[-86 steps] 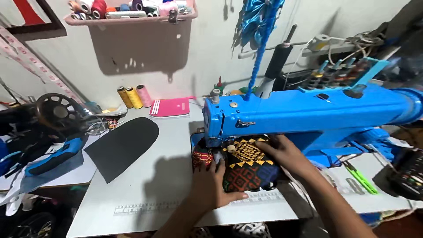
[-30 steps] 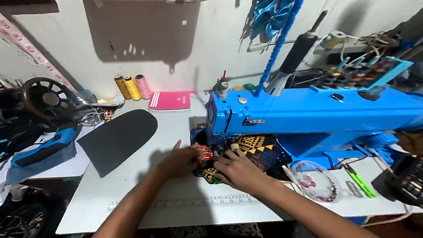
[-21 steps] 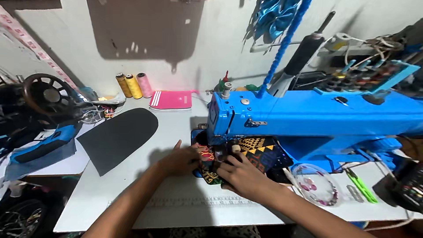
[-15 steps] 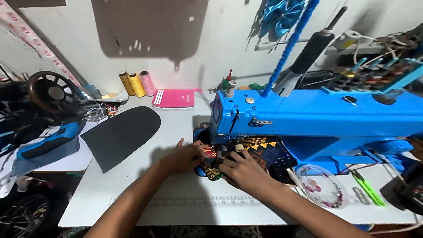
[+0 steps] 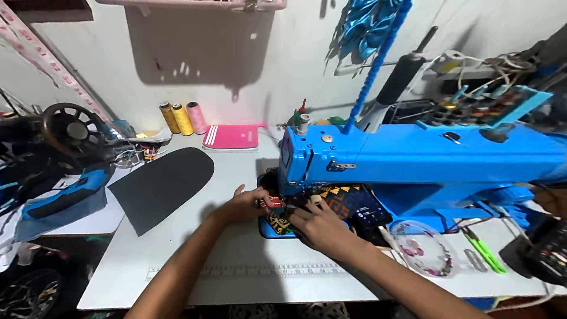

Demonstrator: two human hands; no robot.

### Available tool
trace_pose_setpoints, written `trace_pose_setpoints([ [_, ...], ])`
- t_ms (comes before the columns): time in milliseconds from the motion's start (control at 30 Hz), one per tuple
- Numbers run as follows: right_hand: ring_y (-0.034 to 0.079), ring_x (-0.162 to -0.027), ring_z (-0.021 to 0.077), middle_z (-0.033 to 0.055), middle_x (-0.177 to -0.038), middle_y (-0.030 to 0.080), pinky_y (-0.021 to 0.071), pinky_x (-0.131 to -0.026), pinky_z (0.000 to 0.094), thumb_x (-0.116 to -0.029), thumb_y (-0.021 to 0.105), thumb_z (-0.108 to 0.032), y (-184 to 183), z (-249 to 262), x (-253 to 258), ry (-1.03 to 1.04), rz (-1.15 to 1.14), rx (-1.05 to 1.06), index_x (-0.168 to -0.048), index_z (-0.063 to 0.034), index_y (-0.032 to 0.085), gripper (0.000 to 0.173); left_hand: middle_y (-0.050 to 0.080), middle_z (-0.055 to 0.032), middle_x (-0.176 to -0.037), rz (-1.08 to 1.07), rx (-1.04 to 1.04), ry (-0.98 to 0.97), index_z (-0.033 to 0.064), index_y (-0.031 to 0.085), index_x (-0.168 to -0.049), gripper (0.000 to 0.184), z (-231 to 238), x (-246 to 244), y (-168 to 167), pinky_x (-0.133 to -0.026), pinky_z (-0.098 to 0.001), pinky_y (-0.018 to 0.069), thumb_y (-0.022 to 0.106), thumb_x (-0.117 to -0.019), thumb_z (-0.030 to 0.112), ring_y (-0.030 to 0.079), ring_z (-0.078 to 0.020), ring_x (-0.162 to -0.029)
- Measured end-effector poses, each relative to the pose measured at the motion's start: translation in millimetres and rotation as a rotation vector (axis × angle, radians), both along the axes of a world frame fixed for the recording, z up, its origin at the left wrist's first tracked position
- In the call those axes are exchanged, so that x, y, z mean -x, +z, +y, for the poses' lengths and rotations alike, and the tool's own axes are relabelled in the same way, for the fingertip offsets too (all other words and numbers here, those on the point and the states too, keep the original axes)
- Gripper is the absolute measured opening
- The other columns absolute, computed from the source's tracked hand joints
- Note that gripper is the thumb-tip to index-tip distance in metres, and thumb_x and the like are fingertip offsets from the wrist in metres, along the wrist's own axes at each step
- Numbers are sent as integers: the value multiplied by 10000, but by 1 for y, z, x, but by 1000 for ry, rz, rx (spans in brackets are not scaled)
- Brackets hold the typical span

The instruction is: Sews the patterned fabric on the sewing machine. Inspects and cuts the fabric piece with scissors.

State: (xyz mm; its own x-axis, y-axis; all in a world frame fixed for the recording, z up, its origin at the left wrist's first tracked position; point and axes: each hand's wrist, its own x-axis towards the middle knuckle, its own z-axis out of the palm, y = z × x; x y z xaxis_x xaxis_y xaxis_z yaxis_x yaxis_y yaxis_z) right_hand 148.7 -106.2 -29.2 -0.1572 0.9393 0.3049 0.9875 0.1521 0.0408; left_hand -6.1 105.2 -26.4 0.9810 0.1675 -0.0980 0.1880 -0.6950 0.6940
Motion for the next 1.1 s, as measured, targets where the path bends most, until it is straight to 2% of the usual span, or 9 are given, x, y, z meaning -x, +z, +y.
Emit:
trace_pose_setpoints([
  [200, 673, -1102, 374, 112, -1058, 731, 475, -997, 631, -868, 707, -101, 0, 0, 3, -10, 25, 20, -1058, -66, 704, 193, 663, -90, -1265, 25, -29, -8, 63, 679, -1144, 219, 3, -3, 5, -1176, -704, 76, 640, -992, 216, 535, -229, -1322],
  [333, 644, -1174, 381, 129, -1198, 705, 478, -1001, 620, -888, 707, -185, 0, 2, 1, -8, 69, 73, -1229, -57, 668, 366, 671, -114, -1245, 36, -25, -16, 47, 681, -1169, 242, 11, -8, 5, -1182, -692, 109, 660, -984, 202, 558, -250, -1292],
  [500, 652, -1183, 359, 121, -1289, 687, 511, -977, 572, -944, 656, -215, -9, 2, 4, -15, 64, -51, -1324, -70, 645, 407, 659, -150, -1276, 73, -54, -6, 18, 649, -1238, 304, 14, -14, 8, -1192, -663, 140, 648, -996, 201, 554, -292, -1300],
  [667, 630, -1193, 372, 104, -1423, 614, 506, -961, 553, -950, 624, -228, -19, -15, 21, -108, -34, -269, -1354, -202, 647, 405, 701, -105, -1181, -147, -218, -21, 85, 696, -1163, 278, 9, -3, -9, -1051, -633, 358, 627, -1003, 301, 631, -264, -1179],
  [800, 696, -786, 339, 124, -918, 716, 558, -622, 481, -983, 534, -353, -10, -35, 24, -304, 83, -255, -1140, -118, 764, 364, 679, -47, -1318, -164, -286, 13, 133, 697, -1216, 327, -2, 8, -9, -1091, -609, 353, 476, -1066, 322, 546, -230, -1351],
  [867, 694, -609, 317, 115, -738, 699, 564, -522, 504, -990, 546, -366, 0, -41, 16, -375, 283, -111, -1139, -53, 746, 401, 576, -65, -1476, -56, -330, 3, 131, 656, -1316, 369, -10, 16, -3, -1122, -613, 318, 431, -1069, 286, 452, -251, -1443],
  [933, 684, -618, 316, 124, -761, 710, 559, -577, 547, -1002, 579, -358, 7, -40, 4, -392, 546, 49, -1257, -49, 692, 416, 563, -102, -1491, -113, -421, 22, 128, 667, -1328, 375, -23, 26, -8, -1059, -643, 378, 529, -994, 227, 495, -311, -1409],
  [1033, 732, -950, 327, 181, -1121, 734, 572, -866, 541, -1024, 600, -329, 23, -27, -8, -394, 775, 216, -1371, -53, 619, 444, 576, -164, -1458, -49, -528, 125, 162, 652, -1375, 401, -64, 32, -6, -1022, -656, 419, 559, -1018, 320, 549, -407, -1322],
  [1100, 698, -1088, 323, 203, -1200, 704, 533, -974, 519, -1034, 597, -277, 31, -13, -17, -396, 841, 260, -1353, -25, 621, 407, 616, -224, -1377, -46, -617, 236, 157, 647, -1394, 445, -97, 28, -10, -961, -651, 456, 520, -1035, 389, 594, -464, -1224],
])
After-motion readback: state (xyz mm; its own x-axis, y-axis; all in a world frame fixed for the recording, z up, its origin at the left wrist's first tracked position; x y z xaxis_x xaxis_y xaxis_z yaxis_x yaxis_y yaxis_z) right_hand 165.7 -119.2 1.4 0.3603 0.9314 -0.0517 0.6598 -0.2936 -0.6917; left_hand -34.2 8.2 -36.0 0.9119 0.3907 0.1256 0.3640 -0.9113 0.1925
